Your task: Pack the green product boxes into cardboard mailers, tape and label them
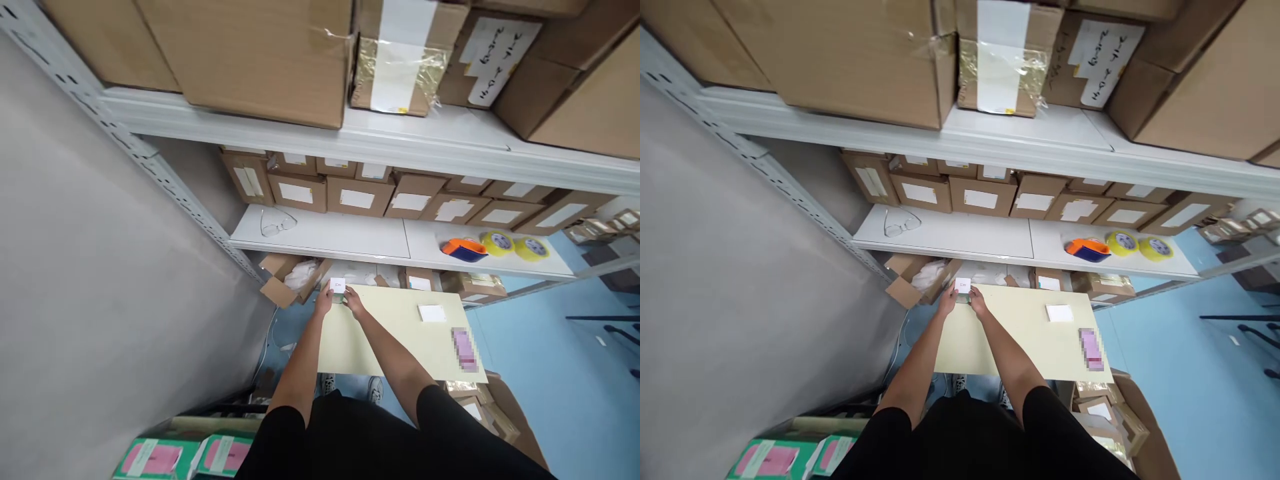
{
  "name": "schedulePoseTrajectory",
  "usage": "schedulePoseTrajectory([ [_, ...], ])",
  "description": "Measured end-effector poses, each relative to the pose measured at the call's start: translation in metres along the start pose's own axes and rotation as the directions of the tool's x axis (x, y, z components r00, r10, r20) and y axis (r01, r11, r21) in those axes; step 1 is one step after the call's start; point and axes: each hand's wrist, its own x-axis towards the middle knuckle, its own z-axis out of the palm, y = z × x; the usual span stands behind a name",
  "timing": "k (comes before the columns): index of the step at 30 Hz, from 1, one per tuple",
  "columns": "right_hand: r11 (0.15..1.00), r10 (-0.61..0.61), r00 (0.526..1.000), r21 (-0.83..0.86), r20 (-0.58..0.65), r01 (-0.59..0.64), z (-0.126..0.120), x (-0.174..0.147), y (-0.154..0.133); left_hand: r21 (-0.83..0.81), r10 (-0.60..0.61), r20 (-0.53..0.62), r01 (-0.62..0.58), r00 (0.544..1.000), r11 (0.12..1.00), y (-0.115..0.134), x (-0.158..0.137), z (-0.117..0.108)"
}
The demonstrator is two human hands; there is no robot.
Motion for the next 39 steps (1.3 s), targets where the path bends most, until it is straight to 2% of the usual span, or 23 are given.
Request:
schedulePoseTrajectory([
  [3, 0.992, -0.037, 0.998, -0.119, -0.047, 0.031, 0.005, 0.002, -0.005, 0.016, -0.007, -0.013, 0.007, 1.000, 1.000, 0.004, 0.002, -0.009],
  [7, 0.983, -0.078, 0.988, -0.173, -0.136, 0.054, -0.012, -0.010, -0.009, 0.091, 0.039, -0.115, -0.029, 0.993, 0.995, 0.020, -0.014, -0.013],
  [10, 0.980, -0.141, 0.974, -0.166, -0.180, 0.111, -0.037, -0.025, -0.014, 0.194, 0.164, -0.178, -0.128, 0.970, 0.973, 0.040, -0.028, -0.014],
  [14, 0.958, -0.279, 0.927, -0.137, -0.251, 0.251, -0.096, -0.055, -0.027, 0.243, 0.385, -0.092, -0.354, 0.918, 0.903, 0.085, -0.043, -0.003],
  [18, 0.920, -0.391, 0.847, -0.162, -0.359, 0.356, -0.176, -0.094, -0.050, 0.213, 0.502, -0.038, -0.484, 0.864, 0.849, 0.146, -0.057, 0.034],
  [24, 0.856, -0.510, 0.684, -0.231, -0.521, 0.463, -0.290, -0.131, -0.086, 0.126, 0.666, -0.003, -0.661, 0.746, 0.740, 0.236, -0.080, 0.122],
  [29, 0.791, -0.611, 0.621, -0.347, -0.490, 0.504, -0.374, -0.126, -0.108, 0.132, 0.701, 0.075, -0.704, 0.709, 0.698, 0.289, -0.094, 0.191],
  [33, 0.690, -0.722, 0.560, -0.493, -0.407, 0.530, -0.431, -0.100, -0.134, 0.148, 0.701, 0.114, -0.709, 0.704, 0.689, 0.300, -0.105, 0.227],
  [34, 0.661, -0.744, 0.557, -0.530, -0.370, 0.531, -0.441, -0.091, -0.143, 0.154, 0.695, 0.112, -0.704, 0.710, 0.694, 0.298, -0.109, 0.233],
  [36, 0.607, -0.766, 0.584, -0.605, -0.271, 0.515, -0.452, -0.071, -0.160, 0.172, 0.671, 0.104, -0.678, 0.734, 0.715, 0.290, -0.117, 0.242],
  [39, 0.533, -0.719, 0.684, -0.728, -0.121, 0.431, -0.455, -0.046, -0.184, 0.210, 0.604, 0.089, -0.608, 0.792, 0.766, 0.274, -0.129, 0.246],
])
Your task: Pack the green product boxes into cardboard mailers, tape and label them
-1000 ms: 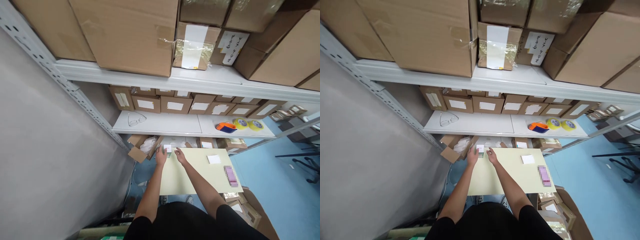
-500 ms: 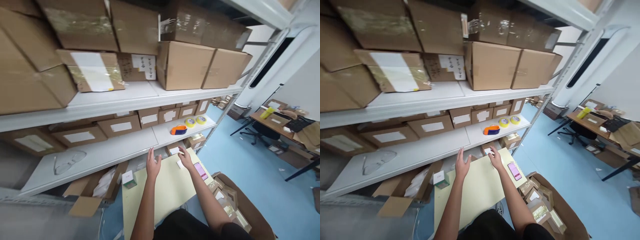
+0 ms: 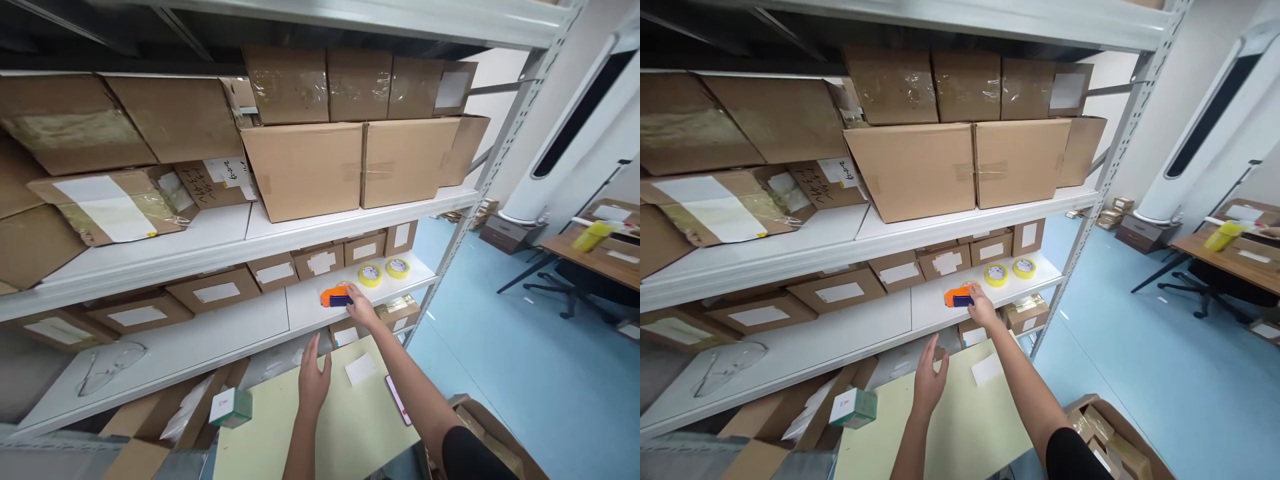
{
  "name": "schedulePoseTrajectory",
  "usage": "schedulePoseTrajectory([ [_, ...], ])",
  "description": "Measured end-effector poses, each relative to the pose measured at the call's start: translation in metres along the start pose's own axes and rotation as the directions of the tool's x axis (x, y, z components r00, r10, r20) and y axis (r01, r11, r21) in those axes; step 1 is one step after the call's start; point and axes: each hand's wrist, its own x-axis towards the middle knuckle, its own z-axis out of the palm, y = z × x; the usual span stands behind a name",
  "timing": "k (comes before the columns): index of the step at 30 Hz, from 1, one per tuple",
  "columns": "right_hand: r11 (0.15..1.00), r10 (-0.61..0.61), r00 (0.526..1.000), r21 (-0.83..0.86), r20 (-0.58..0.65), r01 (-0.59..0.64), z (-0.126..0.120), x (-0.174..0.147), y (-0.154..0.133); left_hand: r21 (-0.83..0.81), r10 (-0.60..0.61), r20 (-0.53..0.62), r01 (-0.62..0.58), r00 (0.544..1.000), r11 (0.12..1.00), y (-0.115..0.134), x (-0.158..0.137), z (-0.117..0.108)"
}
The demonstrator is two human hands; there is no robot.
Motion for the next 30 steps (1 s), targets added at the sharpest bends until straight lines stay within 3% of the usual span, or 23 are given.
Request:
schedulePoseTrajectory([
  [3, 0.979, 0.067, 0.989, -0.198, 0.135, -0.040, 0.004, 0.023, -0.006, 0.023, -0.061, 0.015, 0.060, 0.998, 0.998, -0.007, -0.019, -0.005],
  [6, 0.942, 0.120, 0.974, -0.332, 0.192, -0.051, 0.003, 0.033, -0.010, 0.050, -0.102, 0.000, 0.102, 0.995, 0.994, -0.015, -0.037, -0.019],
  [12, 0.958, 0.025, 0.981, -0.286, 0.192, 0.031, 0.001, 0.014, -0.027, 0.061, -0.155, -0.083, 0.160, 0.985, 0.985, -0.027, -0.068, -0.047],
  [18, 0.958, -0.181, 0.979, -0.210, 0.093, 0.197, 0.017, -0.051, -0.078, -0.005, -0.120, -0.104, 0.121, 0.987, 0.993, -0.020, -0.079, -0.074],
  [22, 0.953, -0.211, 0.972, -0.201, 0.102, 0.228, 0.043, -0.107, -0.100, -0.063, -0.133, -0.129, 0.126, 0.983, 0.990, -0.024, -0.098, -0.094],
  [27, 0.965, -0.023, 0.978, -0.250, 0.208, 0.075, 0.085, -0.185, -0.091, -0.132, -0.216, -0.103, 0.202, 0.971, 0.970, -0.051, -0.143, -0.108],
  [30, 0.944, 0.168, 0.942, -0.323, 0.292, -0.069, 0.102, -0.227, -0.074, -0.162, -0.263, -0.053, 0.251, 0.963, 0.954, -0.065, -0.170, -0.112],
])
